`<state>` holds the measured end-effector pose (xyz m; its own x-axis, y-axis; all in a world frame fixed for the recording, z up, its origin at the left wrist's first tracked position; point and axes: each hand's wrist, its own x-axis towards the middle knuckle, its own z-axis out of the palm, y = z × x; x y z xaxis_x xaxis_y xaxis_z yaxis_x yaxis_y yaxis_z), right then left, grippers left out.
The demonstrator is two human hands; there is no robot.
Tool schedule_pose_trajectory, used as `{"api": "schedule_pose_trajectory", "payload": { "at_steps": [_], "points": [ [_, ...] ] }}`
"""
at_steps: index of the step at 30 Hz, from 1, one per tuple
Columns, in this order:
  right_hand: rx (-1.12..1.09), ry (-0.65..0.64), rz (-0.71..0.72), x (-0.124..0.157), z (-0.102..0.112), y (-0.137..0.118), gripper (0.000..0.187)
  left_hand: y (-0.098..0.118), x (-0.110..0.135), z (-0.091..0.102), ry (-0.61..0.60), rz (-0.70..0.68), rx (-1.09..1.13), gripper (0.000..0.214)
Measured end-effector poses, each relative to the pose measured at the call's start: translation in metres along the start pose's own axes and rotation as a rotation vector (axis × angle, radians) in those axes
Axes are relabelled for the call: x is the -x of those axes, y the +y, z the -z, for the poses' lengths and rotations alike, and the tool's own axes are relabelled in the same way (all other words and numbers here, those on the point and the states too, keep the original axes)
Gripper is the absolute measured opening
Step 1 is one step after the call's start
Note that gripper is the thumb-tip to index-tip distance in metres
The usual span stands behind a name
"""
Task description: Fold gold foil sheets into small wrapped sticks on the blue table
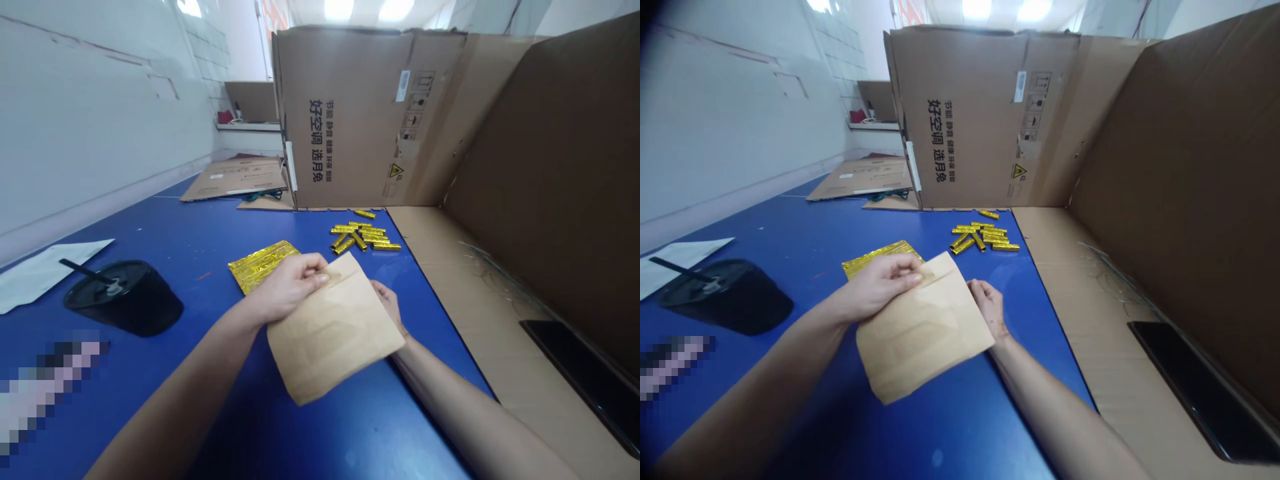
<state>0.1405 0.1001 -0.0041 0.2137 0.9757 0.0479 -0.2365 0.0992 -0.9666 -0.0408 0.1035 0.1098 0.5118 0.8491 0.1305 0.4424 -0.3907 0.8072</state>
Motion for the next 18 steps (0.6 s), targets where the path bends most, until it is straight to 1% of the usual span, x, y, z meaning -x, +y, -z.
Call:
{"api": "schedule_pose_trajectory", "payload": {
  "at_steps": [1, 3, 4, 5, 7, 9, 11, 12, 13, 15, 16, 17, 18],
  "points": [
    [-0.001, 0.002, -0.006, 0.0, 0.0, -0.001, 0.031, -0.006, -0.007, -0.001, -0.08, -0.002, -0.016, 0.017],
    [0.007, 0.014, -0.006, -0.002, 0.002, -0.001, 0.031, -0.021, -0.021, -0.007, -0.208, -0.036, -0.126, 0.016],
    [0.018, 0.025, 0.003, -0.003, 0.003, 0.0, 0.031, -0.028, -0.027, -0.012, -0.23, -0.062, -0.226, 0.016],
    [0.033, 0.04, 0.019, -0.005, 0.004, 0.002, 0.031, -0.035, -0.032, -0.018, -0.216, -0.092, -0.358, 0.016],
    [0.078, 0.084, 0.076, -0.008, 0.007, 0.006, 0.028, -0.045, -0.039, -0.031, -0.169, -0.093, -0.441, 0.015],
    [0.136, 0.123, 0.155, -0.01, 0.011, 0.01, 0.027, -0.048, -0.038, -0.045, -0.096, -0.096, -0.504, 0.021],
    [0.203, 0.132, 0.224, -0.011, 0.013, 0.012, 0.028, -0.046, -0.029, -0.057, -0.011, -0.144, -0.604, 0.03],
    [0.238, 0.125, 0.247, -0.012, 0.014, 0.013, 0.029, -0.044, -0.023, -0.061, -0.01, -0.18, -0.644, 0.031],
    [0.273, 0.115, 0.264, -0.012, 0.015, 0.013, 0.028, -0.041, -0.015, -0.064, -0.041, -0.198, -0.66, 0.028],
    [0.341, 0.089, 0.287, -0.011, 0.015, 0.014, 0.026, -0.038, 0.002, -0.068, -0.164, -0.194, -0.662, 0.025],
    [0.374, 0.075, 0.298, -0.011, 0.015, 0.014, 0.025, -0.038, 0.011, -0.07, -0.25, -0.188, -0.64, 0.03],
    [0.405, 0.061, 0.307, -0.01, 0.015, 0.013, 0.024, -0.038, 0.019, -0.071, -0.334, -0.19, -0.626, 0.043],
    [0.436, 0.046, 0.317, -0.009, 0.014, 0.012, 0.023, -0.04, 0.026, -0.073, -0.374, -0.191, -0.633, 0.058]
  ]
}}
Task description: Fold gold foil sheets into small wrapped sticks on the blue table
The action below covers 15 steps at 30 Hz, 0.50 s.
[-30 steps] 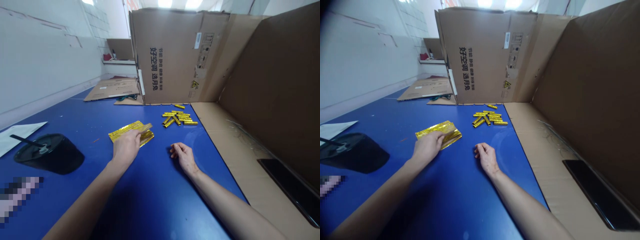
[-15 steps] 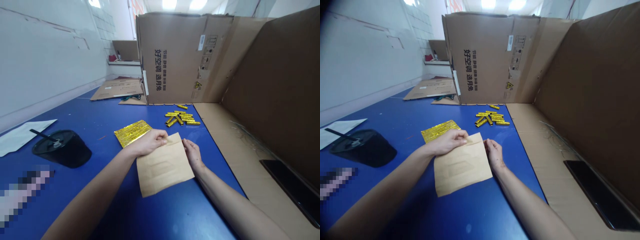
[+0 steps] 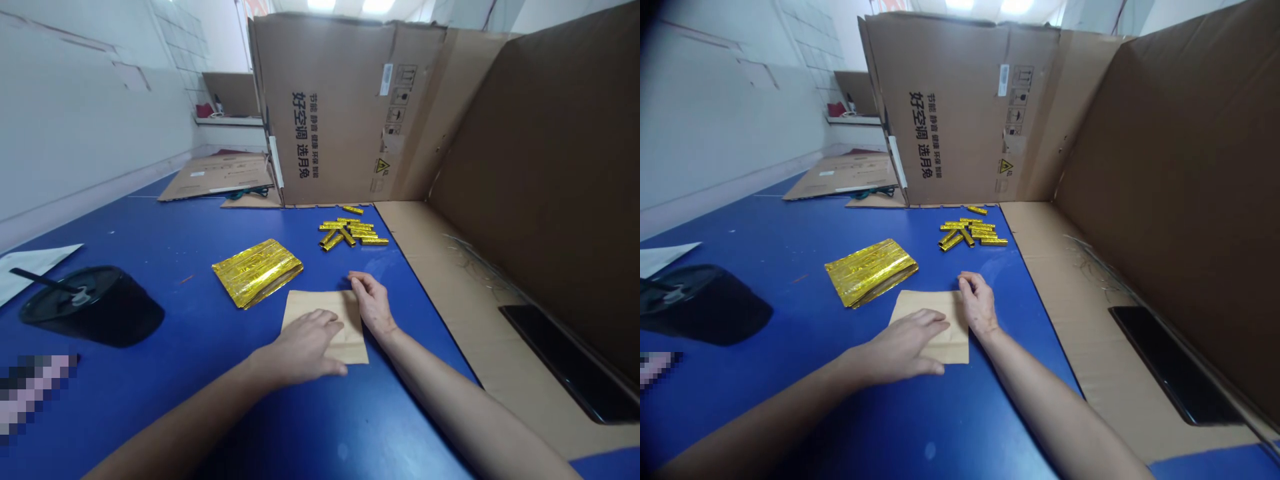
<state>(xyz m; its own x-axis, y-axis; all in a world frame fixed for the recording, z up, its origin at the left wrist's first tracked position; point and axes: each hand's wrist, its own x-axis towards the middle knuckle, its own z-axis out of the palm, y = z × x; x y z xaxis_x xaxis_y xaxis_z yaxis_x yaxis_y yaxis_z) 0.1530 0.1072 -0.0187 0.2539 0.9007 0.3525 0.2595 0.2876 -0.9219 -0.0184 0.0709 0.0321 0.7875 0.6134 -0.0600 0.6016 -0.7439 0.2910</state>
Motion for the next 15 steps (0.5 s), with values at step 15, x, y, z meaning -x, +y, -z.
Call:
{"api": "schedule_pose_trajectory", "payload": {
  "at_steps": [15],
  "points": [
    [0.418, -0.594, 0.164, 0.017, 0.006, -0.035, 0.028, -0.012, 0.004, -0.022, 0.175, 0.035, 0.136, 0.054]
  ]
}}
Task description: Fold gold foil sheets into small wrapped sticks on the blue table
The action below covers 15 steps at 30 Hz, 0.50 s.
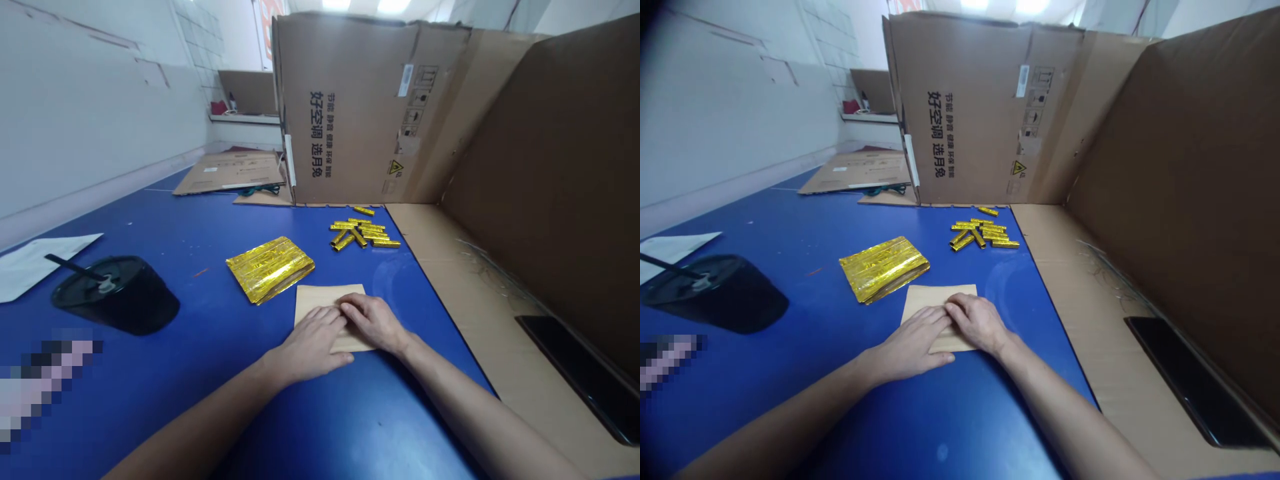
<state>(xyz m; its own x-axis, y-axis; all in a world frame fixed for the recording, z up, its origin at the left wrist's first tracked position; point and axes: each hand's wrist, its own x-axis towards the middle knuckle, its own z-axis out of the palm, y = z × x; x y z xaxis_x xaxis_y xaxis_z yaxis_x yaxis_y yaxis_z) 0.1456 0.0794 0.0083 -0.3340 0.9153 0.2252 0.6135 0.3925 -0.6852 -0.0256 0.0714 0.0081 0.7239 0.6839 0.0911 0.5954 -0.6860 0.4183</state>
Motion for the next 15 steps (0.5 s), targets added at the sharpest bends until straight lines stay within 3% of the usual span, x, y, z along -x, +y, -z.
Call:
{"api": "schedule_pose_trajectory", "payload": {
  "at_steps": [4, 7, 8, 10, 13, 15],
  "points": [
    [0.046, -0.136, -0.009, 0.006, 0.02, 0.002, 0.038, -0.005, 0.003, 0.006, -0.008, -0.023, 0.052, 0.054],
    [0.097, -0.376, 0.008, 0.013, 0.032, 0.001, 0.078, -0.012, 0.001, 0.011, 0.005, 0.003, 0.111, 0.052],
    [0.093, -0.411, 0.006, 0.015, 0.033, 0.001, 0.082, -0.015, 0.0, 0.014, 0.022, 0.034, 0.131, 0.049],
    [0.034, -0.354, -0.008, 0.018, 0.031, 0.003, 0.068, -0.023, -0.002, 0.017, 0.081, 0.123, 0.213, 0.034],
    [-0.115, -0.057, -0.068, 0.018, 0.02, 0.011, 0.029, -0.037, -0.006, 0.019, 0.243, 0.257, 0.456, 0.012],
    [-0.152, 0.059, -0.11, 0.018, 0.013, 0.018, 0.027, -0.046, -0.009, 0.017, 0.358, 0.329, 0.554, 0.009]
  ]
}}
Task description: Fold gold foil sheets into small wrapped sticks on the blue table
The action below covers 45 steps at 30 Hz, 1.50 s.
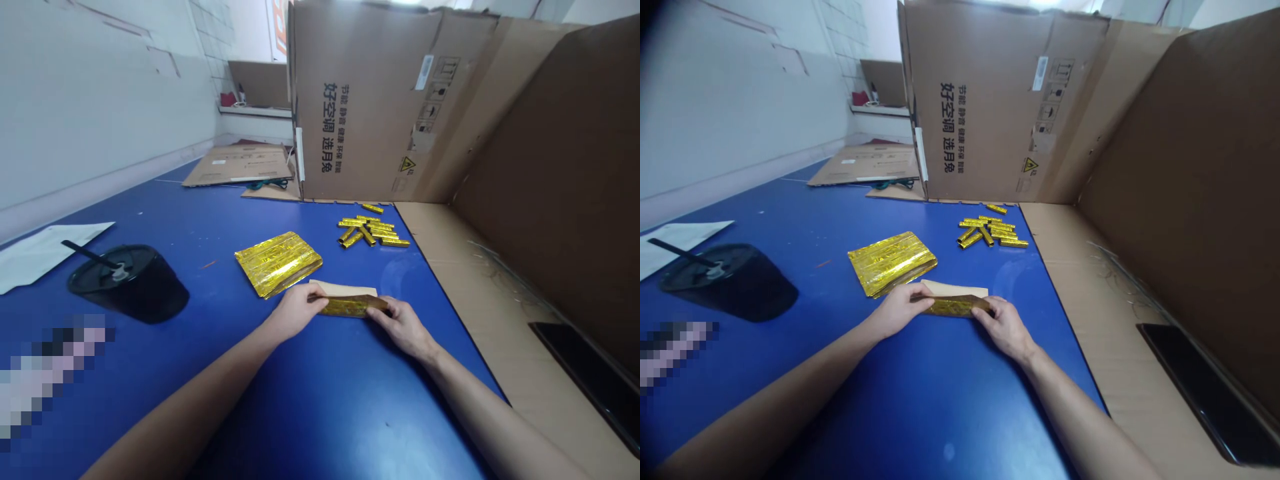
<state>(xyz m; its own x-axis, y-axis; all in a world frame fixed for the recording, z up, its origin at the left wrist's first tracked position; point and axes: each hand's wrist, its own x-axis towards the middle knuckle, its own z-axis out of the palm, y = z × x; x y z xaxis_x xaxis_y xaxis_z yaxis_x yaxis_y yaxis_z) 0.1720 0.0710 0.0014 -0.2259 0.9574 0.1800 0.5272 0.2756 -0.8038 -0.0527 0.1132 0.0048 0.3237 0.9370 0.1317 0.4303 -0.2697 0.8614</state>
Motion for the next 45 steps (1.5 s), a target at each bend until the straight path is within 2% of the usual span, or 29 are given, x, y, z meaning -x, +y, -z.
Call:
{"api": "schedule_pose_trajectory", "payload": {
  "at_steps": [4, 7, 15, 18, 20, 23, 25, 28, 30, 32, 34, 37, 41, 45],
  "points": [
    [-0.045, 0.045, -0.01, -0.001, -0.004, 0.009, 0.025, -0.015, -0.005, -0.004, 0.255, 0.106, 0.097, 0.034],
    [-0.078, 0.034, 0.0, 0.0, -0.003, 0.01, 0.024, -0.018, -0.005, -0.009, 0.327, 0.18, 0.205, 0.046],
    [-0.078, 0.017, 0.003, 0.0, -0.001, 0.006, 0.021, -0.001, -0.001, -0.005, 0.248, 0.299, 0.355, 0.051],
    [-0.083, 0.01, 0.029, 0.0, -0.001, 0.004, 0.02, 0.003, 0.0, -0.004, 0.163, 0.248, 0.309, 0.047],
    [-0.086, 0.014, 0.041, 0.0, -0.001, 0.003, 0.019, 0.003, 0.001, -0.004, 0.114, 0.196, 0.286, 0.035],
    [-0.086, 0.054, 0.04, 0.0, -0.002, 0.005, 0.019, 0.002, 0.001, -0.004, 0.119, 0.171, 0.32, 0.023],
    [-0.118, 0.154, 0.031, -0.001, -0.004, 0.009, 0.026, 0.001, 0.001, -0.005, 0.15, 0.169, 0.35, 0.022],
    [-0.278, 0.322, -0.018, -0.004, -0.007, 0.016, 0.051, 0.0, 0.001, -0.006, 0.175, 0.16, 0.396, 0.021],
    [-0.415, 0.356, -0.075, -0.006, -0.007, 0.019, 0.064, 0.001, 0.001, -0.007, 0.153, 0.151, 0.431, 0.025],
    [-0.514, 0.35, -0.139, -0.008, -0.006, 0.017, 0.07, 0.002, 0.002, -0.007, 0.116, 0.142, 0.48, 0.028],
    [-0.559, 0.34, -0.199, -0.008, -0.004, 0.014, 0.068, 0.003, 0.003, -0.008, 0.094, 0.135, 0.53, 0.028],
    [-0.556, 0.329, -0.252, -0.009, -0.001, 0.006, 0.053, 0.003, 0.003, -0.008, 0.103, 0.134, 0.569, 0.027],
    [-0.529, 0.297, -0.252, -0.008, 0.0, 0.003, 0.033, 0.003, 0.004, -0.009, 0.131, 0.127, 0.58, 0.027],
    [-0.512, 0.294, -0.242, -0.008, -0.001, 0.006, 0.029, 0.003, 0.004, -0.011, 0.161, 0.131, 0.58, 0.027]
  ]
}}
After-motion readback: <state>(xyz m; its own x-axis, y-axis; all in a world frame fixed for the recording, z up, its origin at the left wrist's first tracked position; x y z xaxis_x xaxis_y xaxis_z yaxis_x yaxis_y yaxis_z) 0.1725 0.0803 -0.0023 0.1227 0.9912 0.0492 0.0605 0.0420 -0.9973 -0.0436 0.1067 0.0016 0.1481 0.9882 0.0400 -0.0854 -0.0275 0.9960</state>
